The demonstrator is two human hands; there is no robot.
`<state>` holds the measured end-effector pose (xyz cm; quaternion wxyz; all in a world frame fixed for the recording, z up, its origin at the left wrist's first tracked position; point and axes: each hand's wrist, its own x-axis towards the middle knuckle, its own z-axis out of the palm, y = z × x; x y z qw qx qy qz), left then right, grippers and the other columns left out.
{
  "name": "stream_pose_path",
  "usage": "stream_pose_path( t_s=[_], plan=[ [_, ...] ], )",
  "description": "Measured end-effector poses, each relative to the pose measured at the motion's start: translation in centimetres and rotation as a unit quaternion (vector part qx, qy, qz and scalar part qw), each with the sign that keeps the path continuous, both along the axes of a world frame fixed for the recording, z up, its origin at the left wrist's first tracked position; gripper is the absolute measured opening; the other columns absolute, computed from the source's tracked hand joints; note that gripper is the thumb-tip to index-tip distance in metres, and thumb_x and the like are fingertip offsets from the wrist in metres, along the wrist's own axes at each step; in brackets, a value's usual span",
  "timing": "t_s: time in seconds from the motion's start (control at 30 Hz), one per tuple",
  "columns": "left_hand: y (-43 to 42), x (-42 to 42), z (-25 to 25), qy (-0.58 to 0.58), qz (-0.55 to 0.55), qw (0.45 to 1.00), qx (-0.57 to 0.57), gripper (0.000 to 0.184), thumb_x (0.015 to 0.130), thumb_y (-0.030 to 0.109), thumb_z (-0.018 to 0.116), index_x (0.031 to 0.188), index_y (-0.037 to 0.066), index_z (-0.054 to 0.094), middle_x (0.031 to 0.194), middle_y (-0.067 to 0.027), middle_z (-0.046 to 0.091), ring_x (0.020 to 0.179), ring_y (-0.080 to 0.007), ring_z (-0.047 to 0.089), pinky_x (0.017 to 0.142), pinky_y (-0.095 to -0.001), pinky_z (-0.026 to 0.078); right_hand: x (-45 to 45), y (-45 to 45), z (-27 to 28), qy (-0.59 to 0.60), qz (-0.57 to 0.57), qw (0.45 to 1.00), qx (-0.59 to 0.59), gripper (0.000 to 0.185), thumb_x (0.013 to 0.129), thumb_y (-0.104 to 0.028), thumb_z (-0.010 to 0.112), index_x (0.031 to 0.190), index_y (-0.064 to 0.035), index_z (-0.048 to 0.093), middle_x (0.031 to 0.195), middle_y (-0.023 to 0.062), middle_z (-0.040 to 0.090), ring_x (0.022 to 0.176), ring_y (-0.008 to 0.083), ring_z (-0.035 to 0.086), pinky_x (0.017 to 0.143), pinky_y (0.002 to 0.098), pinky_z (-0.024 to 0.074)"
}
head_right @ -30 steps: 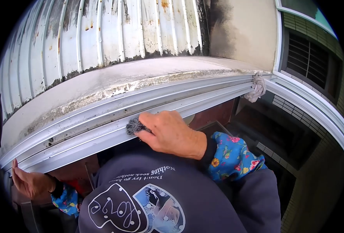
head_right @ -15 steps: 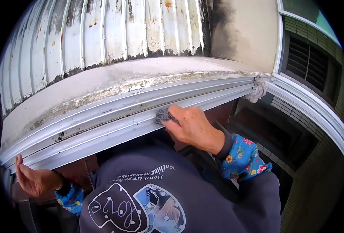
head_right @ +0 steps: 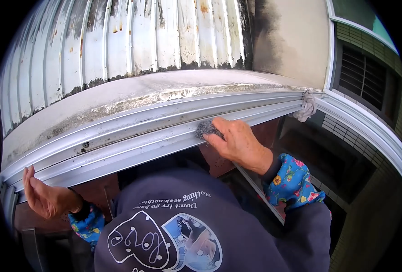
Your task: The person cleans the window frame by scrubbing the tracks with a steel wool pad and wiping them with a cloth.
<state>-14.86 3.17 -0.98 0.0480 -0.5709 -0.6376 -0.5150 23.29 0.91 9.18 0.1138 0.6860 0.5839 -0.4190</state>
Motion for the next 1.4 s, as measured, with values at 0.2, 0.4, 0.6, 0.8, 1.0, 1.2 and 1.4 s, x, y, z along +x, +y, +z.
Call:
stream_pose_path(
  t_s=[0.2, 0.4, 0.6, 0.8, 1.0, 1.2, 1.4],
  plan=[
    [-0.2, 0.1, 0.0, 0.019, -0.009, 1.000, -0.006, 0.017, 0.092, -0.006, 0.044, 0.101, -0.006, 0.059, 0.088, -0.0202, 0.068, 0.096, -0.0335, 0.066, 0.086, -0.0422, 0.054, -11.0, 1.5, -2.4, 0.149, 0.106, 0.980, 0.076, 0.024, 0.080, -0.020, 0.069, 0.080, -0.0027, 0.053, 0.064, 0.0185, 0.054, 0.059, 0.0387, 0.057, 0.050, 0.0414, 0.0440],
    [-0.2, 0.3, 0.2, -0.006, -0.019, 1.000, -0.009, 0.017, 0.092, -0.007, 0.043, 0.100, -0.007, 0.058, 0.089, -0.0200, 0.068, 0.099, -0.0336, 0.064, 0.088, -0.0416, 0.052, -1.1, 0.6, 0.2, -0.020, 0.082, 0.996, 0.010, 0.027, 0.083, -0.025, 0.065, 0.075, -0.0024, 0.053, 0.062, 0.0197, 0.057, 0.063, 0.0420, 0.056, 0.054, 0.0464, 0.0429],
    [-0.3, 0.1, 0.0, 0.001, -0.015, 1.000, 0.004, 0.017, 0.091, -0.006, 0.043, 0.099, -0.008, 0.058, 0.091, -0.0188, 0.068, 0.100, -0.0353, 0.063, 0.088, -0.0407, 0.052, -5.2, 1.2, -0.9, 0.087, 0.038, 0.995, -0.001, 0.025, 0.083, -0.022, 0.065, 0.078, -0.0013, 0.052, 0.063, 0.0198, 0.056, 0.061, 0.0405, 0.056, 0.053, 0.0438, 0.0426],
    [0.2, 0.0, 0.1, -0.003, -0.033, 0.999, 0.037, 0.017, 0.092, -0.006, 0.044, 0.096, -0.014, 0.059, 0.092, -0.0242, 0.067, 0.094, -0.0354, 0.065, 0.085, -0.0416, 0.052, -12.4, 1.3, -3.0, 0.187, 0.108, 0.972, 0.093, 0.026, 0.083, -0.024, 0.066, 0.082, -0.0052, 0.048, 0.060, 0.0130, 0.054, 0.057, 0.0363, 0.057, 0.050, 0.0428, 0.0429],
    [0.2, -1.2, -0.8, -0.008, -0.024, 0.999, 0.042, 0.014, 0.091, -0.005, 0.053, 0.094, -0.012, 0.065, 0.096, -0.0201, 0.069, 0.088, -0.0272, 0.067, 0.083, -0.0366, 0.053, -2.0, -1.2, -0.4, -0.015, 0.085, 0.991, 0.102, 0.027, 0.083, -0.029, 0.066, 0.083, -0.0058, 0.051, 0.062, 0.0158, 0.057, 0.061, 0.0375, 0.059, 0.053, 0.0450, 0.0445],
    [0.0, -0.7, -0.1, 0.038, -0.014, 0.999, -0.003, 0.016, 0.092, 0.000, 0.055, 0.097, -0.010, 0.066, 0.099, -0.0177, 0.069, 0.093, -0.0237, 0.065, 0.086, -0.0337, 0.051, 19.5, -4.5, 0.9, -0.296, -0.011, 0.955, 0.012, 0.030, 0.085, -0.034, 0.060, 0.089, -0.0046, 0.060, 0.085, 0.0207, 0.064, 0.087, 0.0421, 0.059, 0.073, 0.0501, 0.0463],
    [0.2, -0.8, -0.7, 0.033, 0.004, 0.999, 0.022, 0.022, 0.094, 0.003, 0.052, 0.098, -0.015, 0.063, 0.097, -0.0212, 0.068, 0.090, -0.0299, 0.066, 0.084, -0.0404, 0.052, 28.9, -6.3, -0.9, -0.396, -0.026, 0.917, 0.048, 0.026, 0.081, -0.029, 0.061, 0.087, -0.0037, 0.062, 0.084, 0.0214, 0.065, 0.085, 0.0419, 0.061, 0.075, 0.0502, 0.0480]
  ],
)
